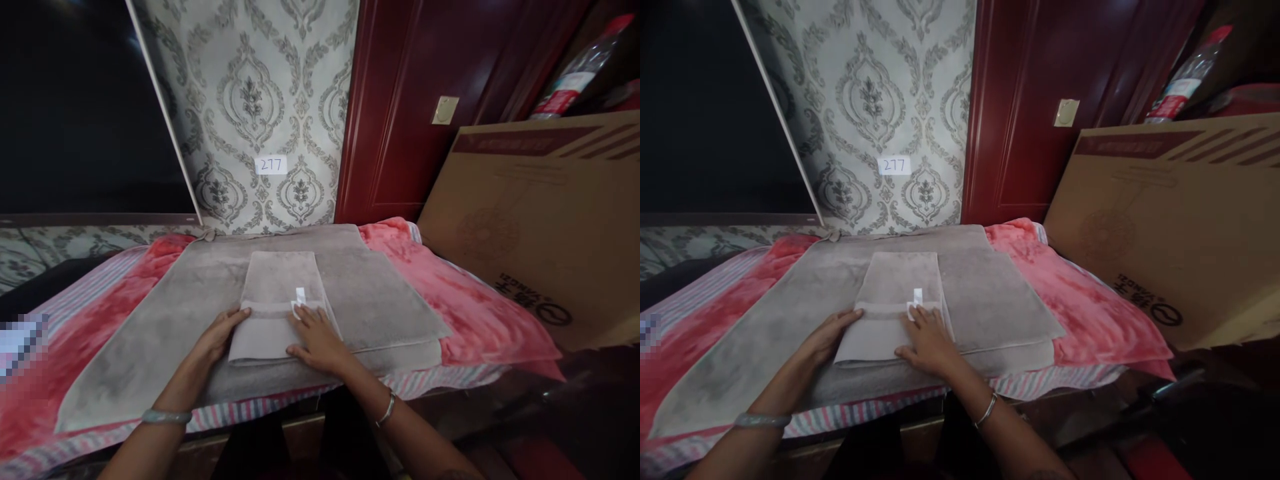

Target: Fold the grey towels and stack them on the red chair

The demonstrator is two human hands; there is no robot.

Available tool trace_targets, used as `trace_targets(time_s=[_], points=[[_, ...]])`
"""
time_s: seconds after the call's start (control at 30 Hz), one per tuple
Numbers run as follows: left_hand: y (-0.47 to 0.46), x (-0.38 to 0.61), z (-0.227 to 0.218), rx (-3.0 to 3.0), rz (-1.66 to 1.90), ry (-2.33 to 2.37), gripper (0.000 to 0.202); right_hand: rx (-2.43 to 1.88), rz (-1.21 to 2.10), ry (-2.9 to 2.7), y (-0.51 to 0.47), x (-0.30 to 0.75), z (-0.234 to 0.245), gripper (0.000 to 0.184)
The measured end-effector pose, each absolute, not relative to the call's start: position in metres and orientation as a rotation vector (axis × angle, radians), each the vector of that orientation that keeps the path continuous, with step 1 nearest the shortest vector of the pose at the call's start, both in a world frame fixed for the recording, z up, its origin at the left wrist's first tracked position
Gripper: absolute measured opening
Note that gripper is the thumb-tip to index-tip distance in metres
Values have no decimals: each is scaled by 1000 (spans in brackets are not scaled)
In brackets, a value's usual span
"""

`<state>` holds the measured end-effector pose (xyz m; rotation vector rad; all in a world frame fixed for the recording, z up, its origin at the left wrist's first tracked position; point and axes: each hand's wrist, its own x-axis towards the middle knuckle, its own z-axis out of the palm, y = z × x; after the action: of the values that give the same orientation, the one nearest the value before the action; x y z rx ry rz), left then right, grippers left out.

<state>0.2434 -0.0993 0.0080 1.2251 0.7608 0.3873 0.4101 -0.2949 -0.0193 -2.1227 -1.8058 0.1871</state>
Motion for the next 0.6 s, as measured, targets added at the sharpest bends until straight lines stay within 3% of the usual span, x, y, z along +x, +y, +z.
trace_targets(time_s=[0.27,0.6], points=[[-98,246,3,1195,431,769,44,-2250,181,-1543,-286,425,-17,70],[-84,250,0,1226,438,725,38,-2071,-11,-1517,-288,436,-21,57]])
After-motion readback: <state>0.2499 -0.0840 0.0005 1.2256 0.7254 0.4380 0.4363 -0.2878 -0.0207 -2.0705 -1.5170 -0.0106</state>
